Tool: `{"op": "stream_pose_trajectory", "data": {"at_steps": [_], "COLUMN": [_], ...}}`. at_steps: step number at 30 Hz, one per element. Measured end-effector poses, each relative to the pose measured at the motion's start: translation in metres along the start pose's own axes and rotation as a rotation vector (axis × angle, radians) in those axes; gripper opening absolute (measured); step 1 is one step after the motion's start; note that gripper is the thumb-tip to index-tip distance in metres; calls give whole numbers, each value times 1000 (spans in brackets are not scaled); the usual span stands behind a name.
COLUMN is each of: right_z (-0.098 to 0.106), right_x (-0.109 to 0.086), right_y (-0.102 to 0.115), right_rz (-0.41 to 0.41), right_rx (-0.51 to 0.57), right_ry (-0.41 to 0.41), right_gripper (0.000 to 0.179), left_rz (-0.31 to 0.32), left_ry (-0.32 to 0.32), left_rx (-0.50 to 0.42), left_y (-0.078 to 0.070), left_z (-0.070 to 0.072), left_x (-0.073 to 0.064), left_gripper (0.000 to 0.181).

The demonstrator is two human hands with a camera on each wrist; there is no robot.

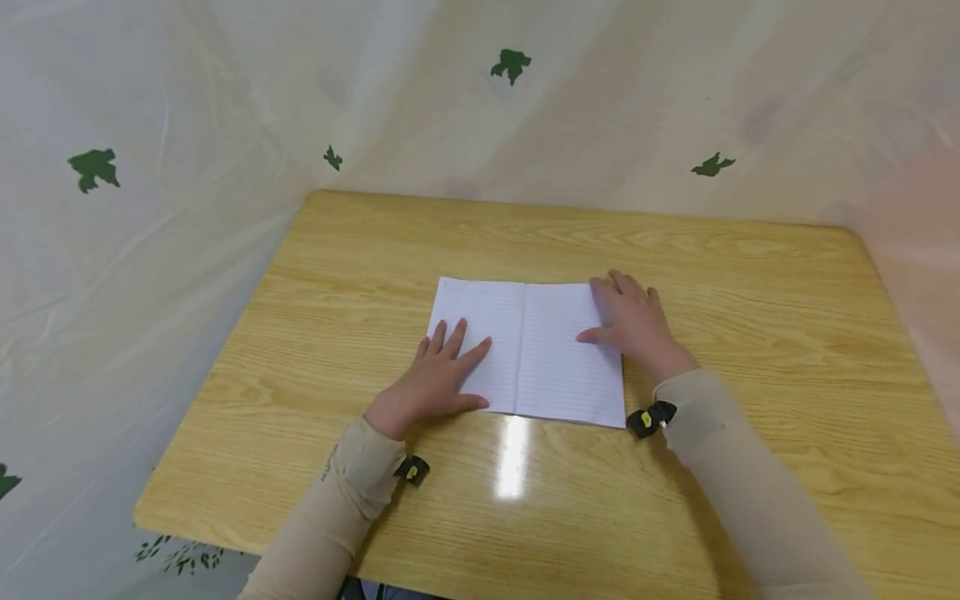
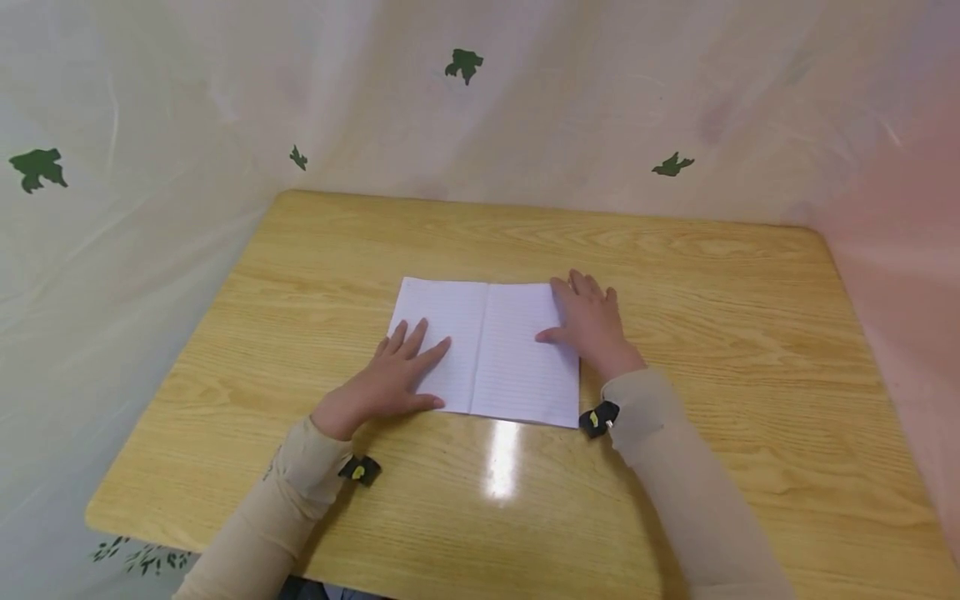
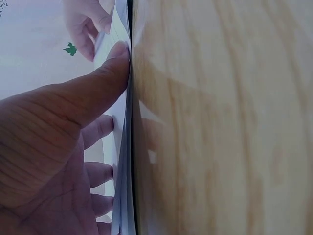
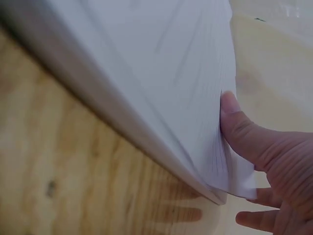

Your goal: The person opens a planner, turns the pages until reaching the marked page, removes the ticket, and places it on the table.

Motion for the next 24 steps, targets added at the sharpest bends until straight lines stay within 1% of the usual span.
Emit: {"op": "stream_pose_trajectory", "data": {"at_steps": [5,9,12,19,24], "right_z": [3,1,0,-2,-5], "right_x": [-9,-13,-15,-19,-25], "right_y": [9,13,14,24,34], "right_rz": [-20,-28,-20,55,138], "right_rx": [-82,-136,-148,-188,-150], "right_ry": [-100,-138,-165,-292,-418], "right_gripper": [90,86,84,77,67], "left_rz": [1,1,2,5,4], "left_ry": [4,2,1,5,8], "left_rx": [-5,-7,-6,-15,-12], "left_y": [-1,-1,0,0,-2], "left_z": [0,0,-1,0,1], "left_x": [0,-1,-1,-2,-2], "left_gripper": [87,87,87,87,87]}}
Point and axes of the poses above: each hand's wrist, its own x-axis towards the middle knuckle, its own z-axis out of the back of the hand, y = z × x, the point moved 4 cm from there along x, towards the middle knuckle, and after that the axes turned 13 degrees about y, right-handed, at the moved point
